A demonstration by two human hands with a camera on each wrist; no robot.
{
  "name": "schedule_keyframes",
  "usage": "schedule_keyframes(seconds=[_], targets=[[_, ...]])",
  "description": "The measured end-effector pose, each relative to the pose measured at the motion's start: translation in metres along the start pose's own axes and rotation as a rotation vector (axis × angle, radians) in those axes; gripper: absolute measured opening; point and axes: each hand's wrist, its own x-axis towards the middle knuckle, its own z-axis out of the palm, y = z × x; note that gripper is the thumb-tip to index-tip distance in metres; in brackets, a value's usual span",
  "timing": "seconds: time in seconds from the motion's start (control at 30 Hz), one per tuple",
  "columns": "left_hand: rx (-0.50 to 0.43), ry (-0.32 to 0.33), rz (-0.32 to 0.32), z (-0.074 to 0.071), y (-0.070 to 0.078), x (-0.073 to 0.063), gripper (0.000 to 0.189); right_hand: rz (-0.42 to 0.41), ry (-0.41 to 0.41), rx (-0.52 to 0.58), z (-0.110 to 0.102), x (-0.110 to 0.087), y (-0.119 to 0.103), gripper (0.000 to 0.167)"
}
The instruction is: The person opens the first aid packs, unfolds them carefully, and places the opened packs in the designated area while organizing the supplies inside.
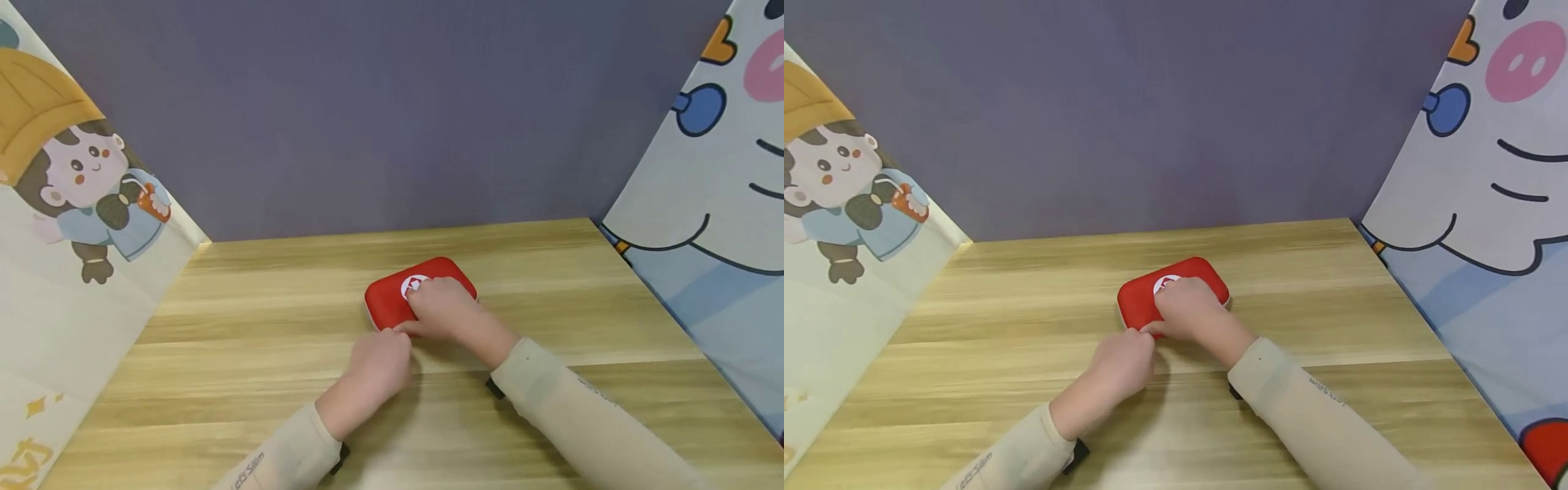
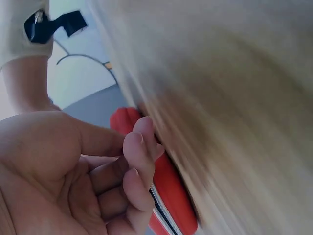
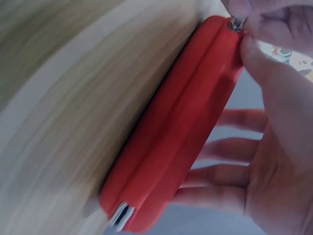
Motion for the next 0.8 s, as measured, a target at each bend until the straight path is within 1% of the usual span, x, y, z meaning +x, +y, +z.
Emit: schedule_keyframes(seconds=[0.13, 0.23, 0.3, 0.37, 0.53, 0.57, 0.6, 0.7, 0.77, 0.8], targets=[[0.011, 0.003, -0.016, 0.001, -0.007, -0.001, 0.004, 0.049, 0.031, -0.012, 0.004, 0.002, -0.012, 0.053], [0.004, 0.003, -0.018, 0.0, -0.011, -0.001, 0.006, 0.09, 0.037, -0.023, 0.004, 0.003, -0.018, 0.054], [-0.008, -0.009, -0.016, 0.0, -0.013, 0.0, 0.006, 0.113, 0.025, -0.012, 0.004, 0.003, -0.021, 0.053], [-0.055, -0.011, -0.016, 0.0, -0.015, 0.002, 0.008, 0.128, 0.022, -0.005, 0.002, 0.002, -0.023, 0.051], [-0.214, -0.01, -0.013, 0.0, -0.02, 0.005, 0.036, 0.127, 0.004, 0.017, 0.001, 0.005, -0.026, 0.041], [-0.228, -0.009, -0.007, 0.001, -0.022, 0.005, 0.042, 0.125, -0.001, 0.02, 0.001, 0.006, -0.026, 0.04], [-0.237, -0.01, -0.002, 0.001, -0.023, 0.004, 0.044, 0.124, -0.006, 0.023, 0.001, 0.006, -0.027, 0.04], [-0.239, -0.015, 0.031, 0.0, -0.026, 0.001, 0.043, 0.134, -0.013, 0.021, 0.001, 0.003, -0.029, 0.044], [-0.244, -0.026, 0.066, -0.004, -0.029, -0.002, 0.033, 0.138, -0.006, 0.025, 0.002, -0.001, -0.03, 0.047], [-0.267, -0.046, 0.085, -0.007, -0.031, -0.004, 0.029, 0.138, -0.011, 0.029, 0.003, -0.003, -0.031, 0.053]])
